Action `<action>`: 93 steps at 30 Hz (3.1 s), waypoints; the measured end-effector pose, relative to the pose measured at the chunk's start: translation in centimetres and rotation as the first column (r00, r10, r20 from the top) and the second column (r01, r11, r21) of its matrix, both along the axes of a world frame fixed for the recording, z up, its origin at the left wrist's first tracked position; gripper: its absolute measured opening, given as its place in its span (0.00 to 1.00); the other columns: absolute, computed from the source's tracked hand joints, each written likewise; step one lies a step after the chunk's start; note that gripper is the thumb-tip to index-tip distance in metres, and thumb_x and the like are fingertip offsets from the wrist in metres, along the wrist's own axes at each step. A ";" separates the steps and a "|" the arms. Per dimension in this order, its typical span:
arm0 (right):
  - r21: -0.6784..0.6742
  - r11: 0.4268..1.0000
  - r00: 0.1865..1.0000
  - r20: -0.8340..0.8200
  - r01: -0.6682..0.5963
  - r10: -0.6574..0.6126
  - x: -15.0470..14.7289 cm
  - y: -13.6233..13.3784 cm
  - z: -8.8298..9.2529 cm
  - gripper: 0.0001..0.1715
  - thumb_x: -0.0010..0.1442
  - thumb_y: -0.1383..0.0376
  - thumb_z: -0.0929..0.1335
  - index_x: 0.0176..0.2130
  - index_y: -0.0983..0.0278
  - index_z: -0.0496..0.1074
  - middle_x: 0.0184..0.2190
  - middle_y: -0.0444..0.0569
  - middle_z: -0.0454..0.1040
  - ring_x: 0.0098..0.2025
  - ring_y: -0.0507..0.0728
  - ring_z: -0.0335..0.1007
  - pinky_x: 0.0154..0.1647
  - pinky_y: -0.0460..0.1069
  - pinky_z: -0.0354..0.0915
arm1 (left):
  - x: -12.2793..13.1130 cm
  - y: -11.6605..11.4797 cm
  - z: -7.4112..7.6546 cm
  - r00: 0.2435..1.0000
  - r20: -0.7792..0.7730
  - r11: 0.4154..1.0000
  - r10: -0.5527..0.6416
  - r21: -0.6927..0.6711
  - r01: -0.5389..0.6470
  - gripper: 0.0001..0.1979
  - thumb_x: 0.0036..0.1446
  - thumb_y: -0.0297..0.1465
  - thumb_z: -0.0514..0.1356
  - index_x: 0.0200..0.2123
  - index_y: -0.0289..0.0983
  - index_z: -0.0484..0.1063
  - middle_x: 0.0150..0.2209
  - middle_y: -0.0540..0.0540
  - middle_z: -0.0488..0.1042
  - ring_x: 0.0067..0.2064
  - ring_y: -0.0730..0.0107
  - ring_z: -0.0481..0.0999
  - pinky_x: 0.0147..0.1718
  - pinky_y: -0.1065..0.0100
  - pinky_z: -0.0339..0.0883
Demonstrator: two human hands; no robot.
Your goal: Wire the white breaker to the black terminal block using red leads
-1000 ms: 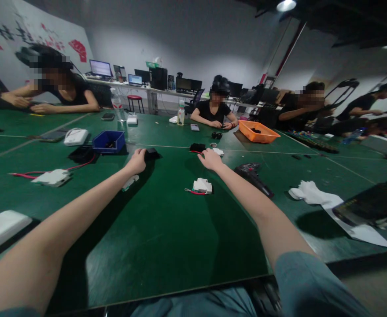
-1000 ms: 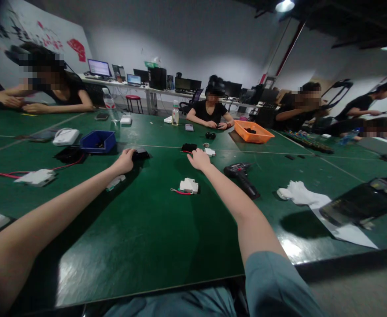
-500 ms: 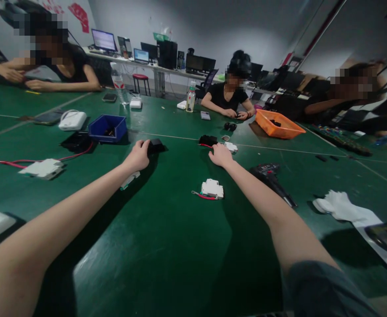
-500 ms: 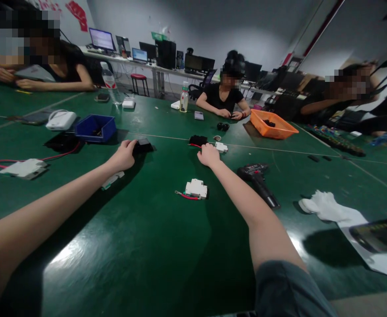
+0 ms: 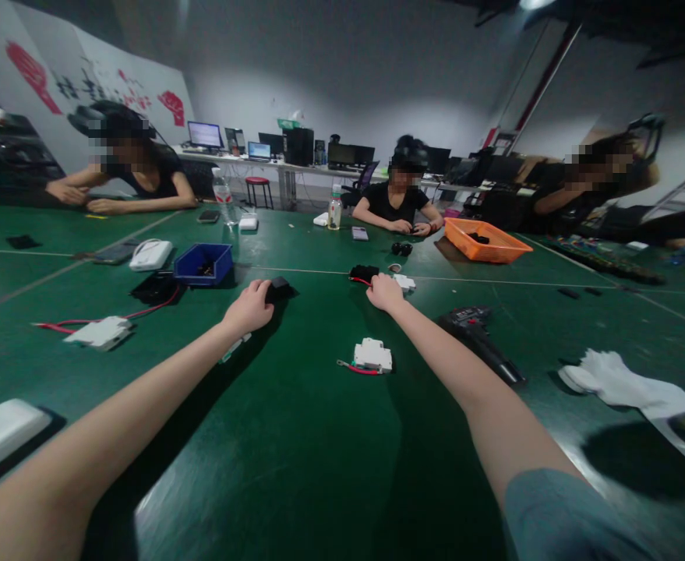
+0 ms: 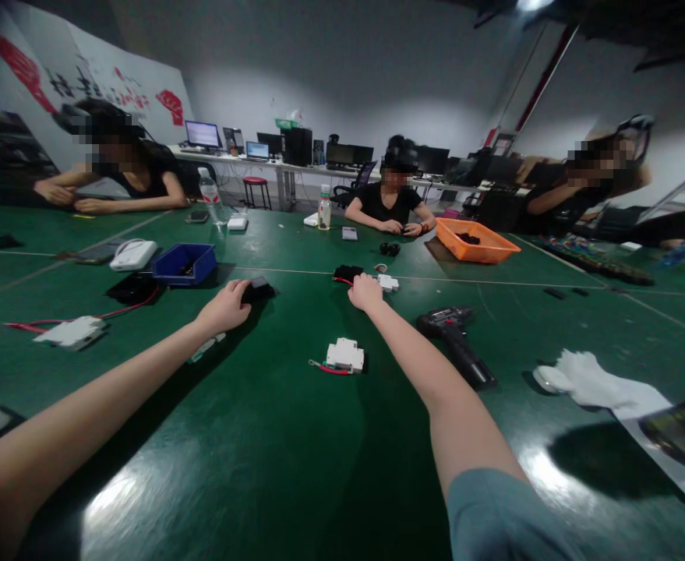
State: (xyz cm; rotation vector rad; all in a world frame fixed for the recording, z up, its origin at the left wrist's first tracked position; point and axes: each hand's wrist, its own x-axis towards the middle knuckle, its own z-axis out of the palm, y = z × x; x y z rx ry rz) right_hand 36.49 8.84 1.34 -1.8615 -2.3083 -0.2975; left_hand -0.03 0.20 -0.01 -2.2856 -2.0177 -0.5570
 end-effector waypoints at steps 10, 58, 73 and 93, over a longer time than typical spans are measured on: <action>-0.147 0.985 0.995 -0.061 -0.088 0.079 1.2 -2.8 1.2 0.14 0.66 0.66 0.63 0.44 0.66 0.77 0.46 0.61 0.77 0.46 0.64 0.75 0.46 0.55 0.67 | 0.1 0.1 -0.1 1.000 0.000 1.000 0.017 0.002 -0.017 0.31 0.59 0.29 0.48 0.67 0.32 0.54 0.61 0.31 0.62 0.59 0.47 0.69 0.57 0.54 0.65; -0.038 0.993 0.984 -0.142 -0.116 0.109 0.0 5.5 1.8 0.36 0.57 0.58 0.71 0.61 0.64 0.65 0.58 0.63 0.69 0.59 0.73 0.64 0.59 0.67 0.59 | 0.9 -1.0 1.2 0.996 -0.012 0.994 0.093 -0.063 -0.093 0.35 0.63 0.57 0.42 0.57 0.38 0.66 0.52 0.33 0.71 0.55 0.44 0.71 0.48 0.53 0.67; 0.026 0.996 0.954 -0.287 -0.086 0.090 0.7 10.1 2.0 0.24 0.62 0.62 0.68 0.56 0.66 0.69 0.55 0.57 0.72 0.54 0.61 0.70 0.58 0.55 0.65 | 1.0 -1.3 1.3 0.990 0.000 0.989 0.143 -0.049 -0.143 0.31 0.66 0.53 0.39 0.51 0.37 0.69 0.49 0.34 0.75 0.50 0.45 0.74 0.46 0.53 0.67; -0.099 0.767 0.708 -0.473 -0.634 0.524 1.3 -9.9 2.7 0.20 0.63 0.62 0.69 0.55 0.60 0.71 0.54 0.53 0.72 0.57 0.61 0.68 0.60 0.61 0.63 | 0.8 -1.4 1.0 0.991 0.045 0.992 0.125 -0.041 -0.123 0.31 0.66 0.52 0.40 0.53 0.36 0.69 0.51 0.34 0.74 0.53 0.44 0.72 0.48 0.51 0.65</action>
